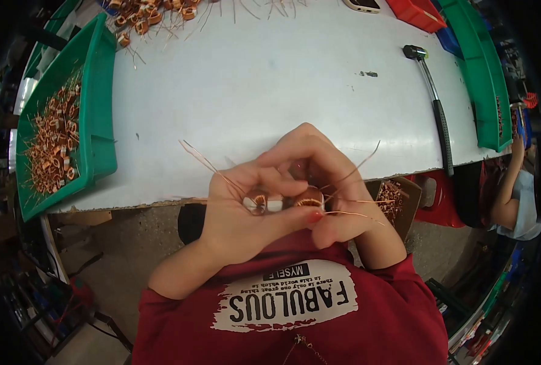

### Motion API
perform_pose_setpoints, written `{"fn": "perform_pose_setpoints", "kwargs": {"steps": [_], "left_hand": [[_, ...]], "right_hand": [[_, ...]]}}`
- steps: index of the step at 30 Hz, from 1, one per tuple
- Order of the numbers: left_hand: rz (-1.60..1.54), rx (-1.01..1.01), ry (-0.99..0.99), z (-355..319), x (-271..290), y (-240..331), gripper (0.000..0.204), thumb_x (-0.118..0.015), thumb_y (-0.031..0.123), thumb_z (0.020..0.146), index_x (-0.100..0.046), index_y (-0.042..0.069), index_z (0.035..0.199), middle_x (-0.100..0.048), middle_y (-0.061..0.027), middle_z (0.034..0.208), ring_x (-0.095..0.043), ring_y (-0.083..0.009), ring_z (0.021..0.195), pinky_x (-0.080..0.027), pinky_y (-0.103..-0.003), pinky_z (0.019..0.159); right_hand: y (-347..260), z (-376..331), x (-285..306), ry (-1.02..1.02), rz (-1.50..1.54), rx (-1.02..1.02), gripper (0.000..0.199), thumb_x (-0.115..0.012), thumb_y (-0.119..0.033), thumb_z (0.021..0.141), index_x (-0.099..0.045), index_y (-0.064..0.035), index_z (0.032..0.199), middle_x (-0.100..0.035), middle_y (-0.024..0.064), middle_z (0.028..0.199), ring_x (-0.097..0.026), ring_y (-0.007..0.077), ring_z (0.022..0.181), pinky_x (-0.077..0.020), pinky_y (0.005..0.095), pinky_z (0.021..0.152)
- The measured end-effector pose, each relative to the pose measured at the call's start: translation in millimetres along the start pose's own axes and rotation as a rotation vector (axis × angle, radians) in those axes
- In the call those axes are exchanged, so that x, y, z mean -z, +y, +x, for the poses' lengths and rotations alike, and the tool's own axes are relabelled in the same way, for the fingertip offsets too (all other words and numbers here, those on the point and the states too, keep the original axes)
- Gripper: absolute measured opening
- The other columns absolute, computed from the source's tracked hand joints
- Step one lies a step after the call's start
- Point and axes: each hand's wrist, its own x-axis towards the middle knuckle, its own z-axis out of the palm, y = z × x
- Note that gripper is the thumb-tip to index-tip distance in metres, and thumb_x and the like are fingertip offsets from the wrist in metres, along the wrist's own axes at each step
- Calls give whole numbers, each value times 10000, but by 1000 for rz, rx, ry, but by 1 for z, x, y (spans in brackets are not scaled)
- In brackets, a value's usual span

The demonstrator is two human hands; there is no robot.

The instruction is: Manually assembling and organizing copper wire coils at a factory workstation.

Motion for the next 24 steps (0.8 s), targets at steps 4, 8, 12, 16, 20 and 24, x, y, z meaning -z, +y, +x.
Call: {"fn": "perform_pose_setpoints", "kwargs": {"steps": [4, 8, 12, 16, 20, 24], "left_hand": [[-16, -39, -82, 0, 5, -2, 264, -735, -39, 676, -587, 11, 889, -632, -86, 807, -616, -141, 739, -498, -199, 674], [-7, 109, -124, -4, -7, 6, 238, -728, -41, 682, -579, 13, 859, -631, -81, 796, -619, -139, 724, -497, -193, 648], [-66, 280, -130, -12, -16, 5, 208, -714, -48, 693, -560, 13, 819, -625, -88, 790, -624, -152, 702, -509, -210, 621], [-300, 329, -116, -16, -13, -11, 212, -697, -61, 702, -527, 11, 808, -613, -100, 770, -627, -177, 683, -523, -238, 595], [-498, 138, -195, -13, -4, -17, 255, -674, -93, 700, -481, 22, 821, -589, -119, 732, -635, -227, 680, -535, -269, 571], [-633, 33, -202, -17, 22, -8, 297, -675, -97, 690, -506, 9, 910, -580, -123, 734, -638, -233, 712, -546, -275, 603]], "right_hand": [[-22, 7, 13, -198, -342, 14, 296, -627, -214, 777, -594, -33, 1009, -576, 46, 728, -484, 119, 594, -395, 204, 574], [-24, -8, 20, -233, -372, 8, 186, -538, -142, 812, -614, -12, 921, -589, 53, 705, -472, 115, 522, -391, 201, 507], [-26, -20, 21, -176, -245, -19, 188, -486, -101, 804, -622, 23, 842, -589, 60, 653, -431, 108, 440, -358, 198, 430], [-41, -19, 27, -30, -262, -52, 127, -477, -46, 804, -595, -1, 813, -587, 50, 644, -403, 89, 407, -322, 185, 398], [-48, -46, 98, 648, -111, 161, 172, -400, -86, 881, -499, 1, 992, -365, -35, 594, -288, 56, 473, -229, 193, 430], [-113, -66, 149, 718, -316, 302, 186, -330, -165, 962, -460, -41, 916, -232, -85, 476, -181, 24, 391, -161, 183, 384]]}}
